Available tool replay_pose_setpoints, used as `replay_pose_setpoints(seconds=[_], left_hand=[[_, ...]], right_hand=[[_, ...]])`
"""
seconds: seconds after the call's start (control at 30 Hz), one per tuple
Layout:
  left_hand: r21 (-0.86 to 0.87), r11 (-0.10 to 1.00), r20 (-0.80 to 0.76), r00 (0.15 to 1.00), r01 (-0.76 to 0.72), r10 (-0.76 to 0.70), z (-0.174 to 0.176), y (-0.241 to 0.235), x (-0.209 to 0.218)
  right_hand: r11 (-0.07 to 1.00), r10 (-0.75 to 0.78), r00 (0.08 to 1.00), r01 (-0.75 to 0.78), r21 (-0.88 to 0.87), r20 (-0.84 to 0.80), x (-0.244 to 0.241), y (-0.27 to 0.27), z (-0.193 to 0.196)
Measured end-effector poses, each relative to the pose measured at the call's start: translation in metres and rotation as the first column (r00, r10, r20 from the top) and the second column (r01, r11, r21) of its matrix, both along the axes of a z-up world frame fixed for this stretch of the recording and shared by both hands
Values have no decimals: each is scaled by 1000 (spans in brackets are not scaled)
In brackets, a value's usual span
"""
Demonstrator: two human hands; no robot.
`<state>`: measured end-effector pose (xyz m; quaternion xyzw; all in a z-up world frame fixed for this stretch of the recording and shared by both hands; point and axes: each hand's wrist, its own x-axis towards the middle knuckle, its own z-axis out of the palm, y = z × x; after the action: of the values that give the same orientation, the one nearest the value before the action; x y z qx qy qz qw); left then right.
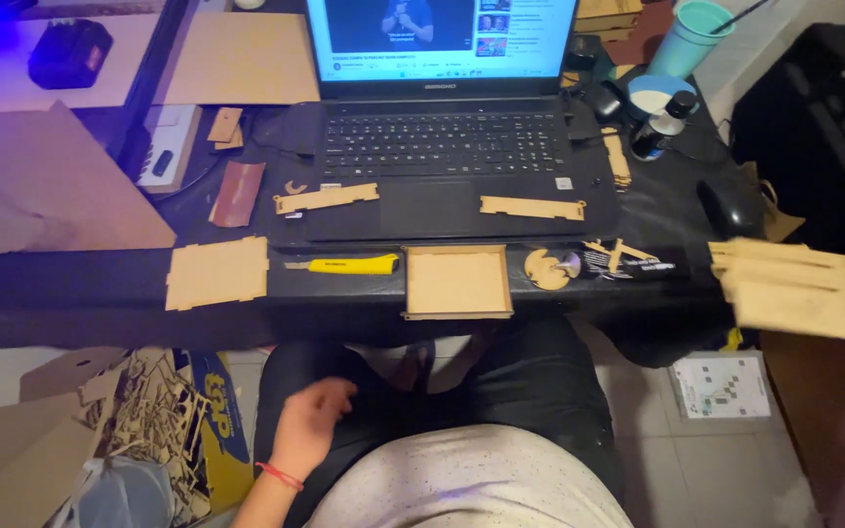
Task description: The person assembles a small wooden box by fitting pre-cut pieces together. They handle various wooden components, including a lid and a side panel, and use a small brush to apply glue to the joints before snapping the parts into place.
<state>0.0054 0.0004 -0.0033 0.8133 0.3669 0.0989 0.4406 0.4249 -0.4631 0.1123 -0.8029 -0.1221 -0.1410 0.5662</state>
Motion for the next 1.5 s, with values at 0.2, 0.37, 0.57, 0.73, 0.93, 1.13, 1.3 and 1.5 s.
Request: replay_pose_setpoints(seconds=[0.2,0.37,0.57,0.73,0.93,1.13,1.3,1.5], left_hand=[[-341,930,440,897,136,30,146,-43,80],[-398,734,485,806,550,-340,235,-83,131],[-478,637,321,795,606,-515,241,-104,148],[-510,654,596,778,559,-200,233,-112,152],[-523,497,799,602,693,2,249,-119,161],[-457,420,861,509,784,-15,248,-120,164],[-438,386,866,496,812,-61,253,-111,161],[-451,405,831,540,795,-134,262,-102,154]], right_hand=[[968,227,972,-232,93,68,-68,79,87],[598,768,588,-800,45,251,-69,109,99],[566,790,546,-824,9,277,-69,124,96],[489,688,649,-745,453,325,-78,145,64],[485,790,613,-632,605,7,-174,167,36],[542,684,729,-509,669,0,-188,204,78],[568,688,726,-527,632,-13,-190,206,84],[542,685,728,-512,666,2,-190,202,82]])
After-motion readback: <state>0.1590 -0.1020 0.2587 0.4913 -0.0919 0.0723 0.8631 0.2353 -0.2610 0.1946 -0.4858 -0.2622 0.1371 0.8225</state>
